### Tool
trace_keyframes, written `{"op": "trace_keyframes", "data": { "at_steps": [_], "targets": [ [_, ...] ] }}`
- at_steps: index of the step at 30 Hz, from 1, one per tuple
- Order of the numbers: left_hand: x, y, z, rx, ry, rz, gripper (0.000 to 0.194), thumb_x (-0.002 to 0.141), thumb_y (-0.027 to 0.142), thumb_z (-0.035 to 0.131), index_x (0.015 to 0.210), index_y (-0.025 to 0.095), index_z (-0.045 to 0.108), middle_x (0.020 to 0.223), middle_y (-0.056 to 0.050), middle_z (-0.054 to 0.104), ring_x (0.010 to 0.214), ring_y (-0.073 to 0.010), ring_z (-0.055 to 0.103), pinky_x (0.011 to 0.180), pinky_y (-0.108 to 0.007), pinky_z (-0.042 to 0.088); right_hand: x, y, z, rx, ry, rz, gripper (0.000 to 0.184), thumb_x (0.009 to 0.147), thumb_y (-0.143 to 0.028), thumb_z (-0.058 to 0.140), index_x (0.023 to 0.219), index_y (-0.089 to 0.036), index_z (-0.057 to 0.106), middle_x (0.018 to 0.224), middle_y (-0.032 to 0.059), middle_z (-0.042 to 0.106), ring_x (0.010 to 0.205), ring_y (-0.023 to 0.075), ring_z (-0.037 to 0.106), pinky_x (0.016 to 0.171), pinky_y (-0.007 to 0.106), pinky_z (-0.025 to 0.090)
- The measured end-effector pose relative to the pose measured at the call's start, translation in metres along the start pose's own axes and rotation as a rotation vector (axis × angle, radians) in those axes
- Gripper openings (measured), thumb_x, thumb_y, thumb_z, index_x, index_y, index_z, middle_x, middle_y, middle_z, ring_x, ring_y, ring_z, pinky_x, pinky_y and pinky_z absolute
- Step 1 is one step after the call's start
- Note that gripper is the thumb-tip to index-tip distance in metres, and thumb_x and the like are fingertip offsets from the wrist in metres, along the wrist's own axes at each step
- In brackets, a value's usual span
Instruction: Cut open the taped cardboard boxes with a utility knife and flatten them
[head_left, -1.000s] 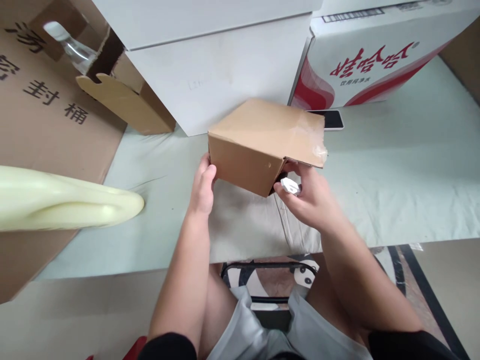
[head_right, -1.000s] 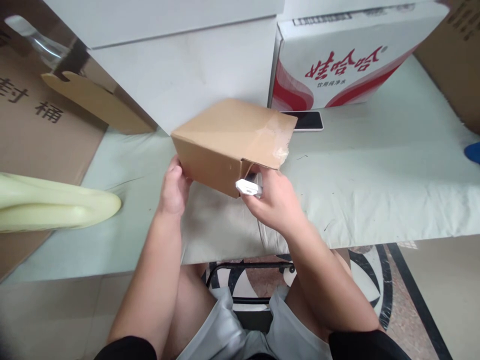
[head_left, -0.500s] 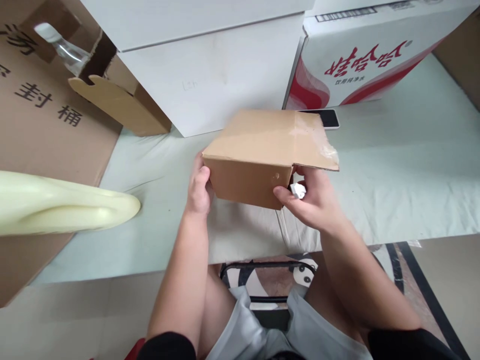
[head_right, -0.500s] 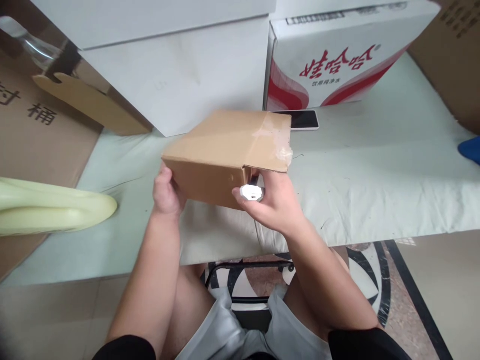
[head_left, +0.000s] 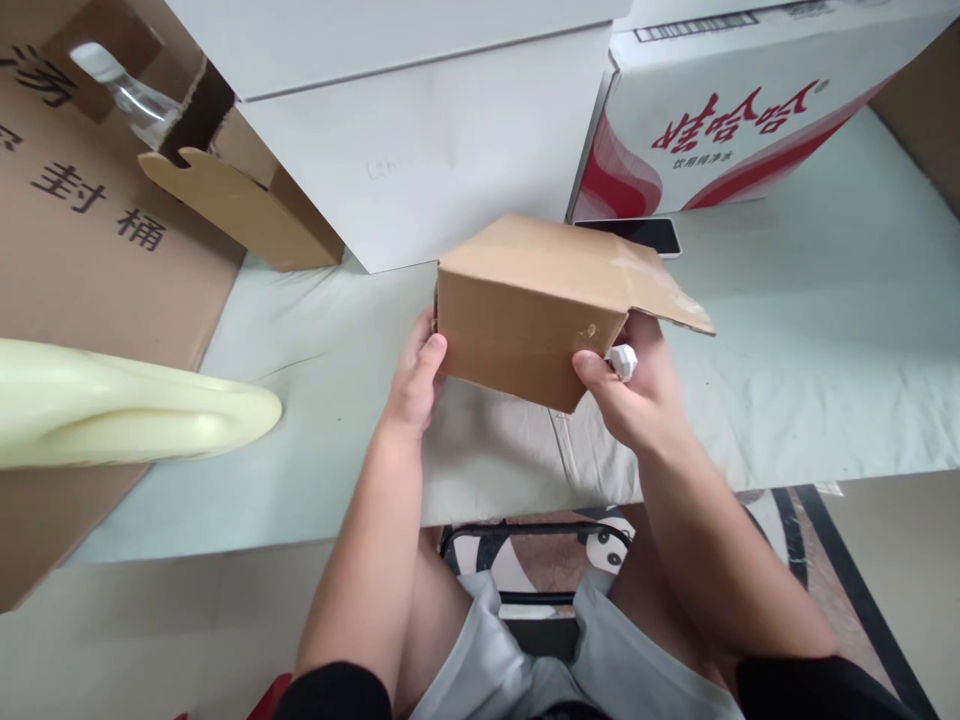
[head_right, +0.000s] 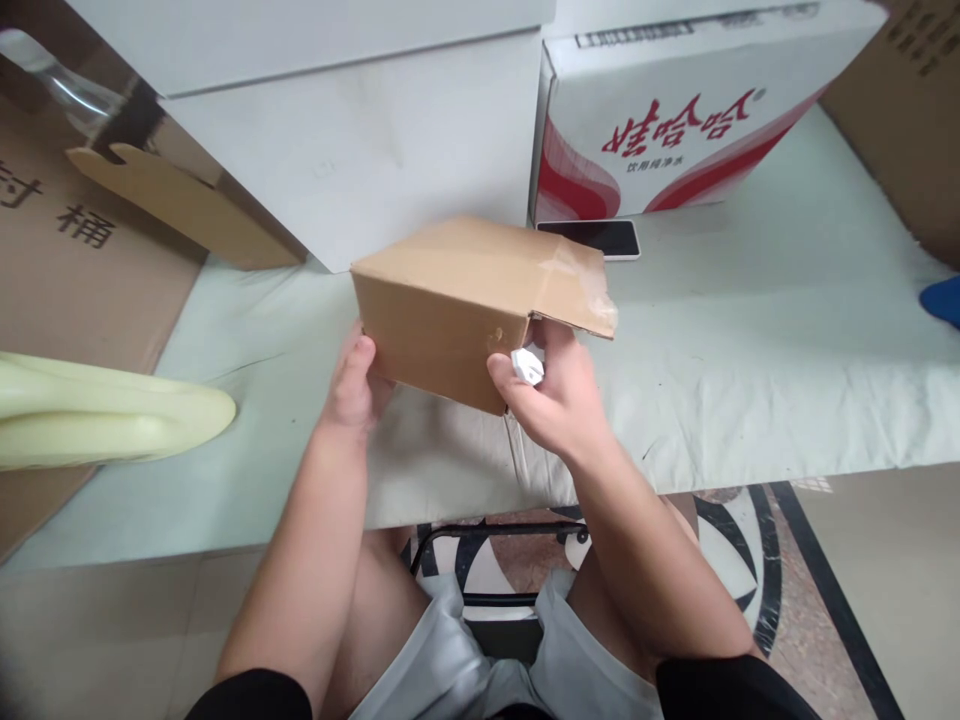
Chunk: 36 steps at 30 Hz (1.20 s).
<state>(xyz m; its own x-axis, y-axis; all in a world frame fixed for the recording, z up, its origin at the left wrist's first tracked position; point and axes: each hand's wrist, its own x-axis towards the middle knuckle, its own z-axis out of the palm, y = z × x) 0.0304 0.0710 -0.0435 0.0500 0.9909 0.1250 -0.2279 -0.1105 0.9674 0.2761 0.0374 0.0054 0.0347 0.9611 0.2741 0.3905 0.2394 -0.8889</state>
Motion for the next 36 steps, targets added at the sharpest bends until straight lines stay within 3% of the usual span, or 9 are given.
{"op": "trace_keyframes", "data": {
  "at_steps": [6, 9, 15, 19, 21, 25, 28, 32, 36],
  "targets": [
    [0.000, 0.014, -0.003, -0.147, 0.010, -0.240, 0.065, 0.075, 0.065, 0.088, 0.121, 0.023, 0.071, 0.117, -0.010, 0.080, 0.119, -0.0300, 0.076, 0.093, -0.037, 0.065, 0.000, 0.001, 0.001, 0.044, -0.009, -0.011, 0.026, 0.090, -0.046, 0.063, 0.108, -0.028, 0.058, 0.101, 0.0043, 0.069, 0.090, 0.0243, 0.064, 0.079, 0.043, 0.052],
    [0.000, 0.015, -0.002, -0.157, 0.055, -0.281, 0.062, 0.070, 0.064, 0.091, 0.114, 0.023, 0.073, 0.104, -0.006, 0.080, 0.102, -0.0236, 0.078, 0.077, -0.029, 0.063, 0.000, 0.003, 0.001, 0.053, 0.001, -0.006, 0.028, 0.089, -0.048, 0.064, 0.108, -0.029, 0.059, 0.100, 0.0036, 0.069, 0.088, 0.0238, 0.064, 0.078, 0.042, 0.051],
    [0.001, 0.012, 0.005, 0.129, 0.214, -0.086, 0.065, 0.071, 0.081, 0.080, 0.087, 0.019, 0.074, 0.075, -0.003, 0.070, 0.070, -0.0158, 0.066, 0.062, -0.026, 0.056, 0.001, 0.002, 0.001, 0.038, 0.008, 0.019, 0.025, 0.084, -0.043, 0.064, 0.104, -0.028, 0.059, 0.096, 0.0036, 0.070, 0.084, 0.0233, 0.063, 0.076, 0.043, 0.050],
    [0.001, 0.013, 0.005, 0.324, 0.284, -0.019, 0.068, 0.073, 0.083, 0.077, 0.062, 0.018, 0.060, 0.058, 0.002, 0.048, 0.056, -0.0098, 0.045, 0.052, -0.023, 0.046, 0.002, 0.001, 0.005, 0.019, -0.030, 0.030, 0.019, 0.081, -0.038, 0.066, 0.092, -0.026, 0.056, 0.092, 0.0032, 0.067, 0.085, 0.0230, 0.062, 0.081, 0.045, 0.049],
    [0.002, 0.012, 0.004, 0.345, 0.313, -0.023, 0.064, 0.075, 0.077, 0.078, 0.061, 0.018, 0.057, 0.058, 0.003, 0.045, 0.056, -0.0092, 0.043, 0.052, -0.022, 0.044, 0.002, 0.000, 0.006, 0.012, -0.048, 0.038, 0.019, 0.080, -0.037, 0.066, 0.090, -0.026, 0.054, 0.091, 0.0033, 0.067, 0.086, 0.0231, 0.063, 0.081, 0.045, 0.049],
    [0.002, 0.007, 0.003, 0.144, 0.295, -0.164, 0.049, 0.075, 0.066, 0.081, 0.085, 0.020, 0.070, 0.075, 0.000, 0.065, 0.066, -0.0134, 0.061, 0.062, -0.025, 0.054, 0.003, -0.001, 0.007, -0.020, -0.060, 0.047, 0.019, 0.079, -0.037, 0.065, 0.091, -0.026, 0.055, 0.090, 0.0045, 0.069, 0.089, 0.0259, 0.066, 0.082, 0.047, 0.050],
    [0.003, 0.006, 0.005, 0.049, 0.308, -0.200, 0.048, 0.073, 0.063, 0.084, 0.095, 0.022, 0.072, 0.080, -0.001, 0.069, 0.071, -0.0158, 0.068, 0.071, -0.030, 0.060, 0.002, -0.005, 0.003, -0.026, -0.098, 0.029, 0.024, 0.083, -0.040, 0.061, 0.102, -0.026, 0.060, 0.099, 0.0071, 0.075, 0.097, 0.0298, 0.071, 0.088, 0.051, 0.054],
    [0.003, 0.009, 0.009, -0.047, 0.396, -0.118, 0.049, 0.071, 0.065, 0.086, 0.086, 0.022, 0.070, 0.083, -0.002, 0.071, 0.076, -0.0166, 0.069, 0.073, -0.029, 0.060, 0.000, -0.013, 0.000, -0.132, -0.128, 0.013, 0.024, 0.089, -0.042, 0.060, 0.106, -0.026, 0.065, 0.107, 0.0094, 0.078, 0.100, 0.0314, 0.073, 0.087, 0.049, 0.057],
    [0.002, 0.008, 0.012, -0.217, 0.336, -0.239, 0.057, 0.076, 0.075, 0.077, 0.104, 0.026, 0.072, 0.095, -0.006, 0.073, 0.086, -0.0213, 0.072, 0.071, -0.031, 0.060, -0.005, -0.011, 0.008, -0.268, -0.206, -0.061, 0.023, 0.092, -0.041, 0.059, 0.102, -0.024, 0.071, 0.109, 0.0131, 0.080, 0.102, 0.0336, 0.075, 0.081, 0.047, 0.061]
  ]
}}
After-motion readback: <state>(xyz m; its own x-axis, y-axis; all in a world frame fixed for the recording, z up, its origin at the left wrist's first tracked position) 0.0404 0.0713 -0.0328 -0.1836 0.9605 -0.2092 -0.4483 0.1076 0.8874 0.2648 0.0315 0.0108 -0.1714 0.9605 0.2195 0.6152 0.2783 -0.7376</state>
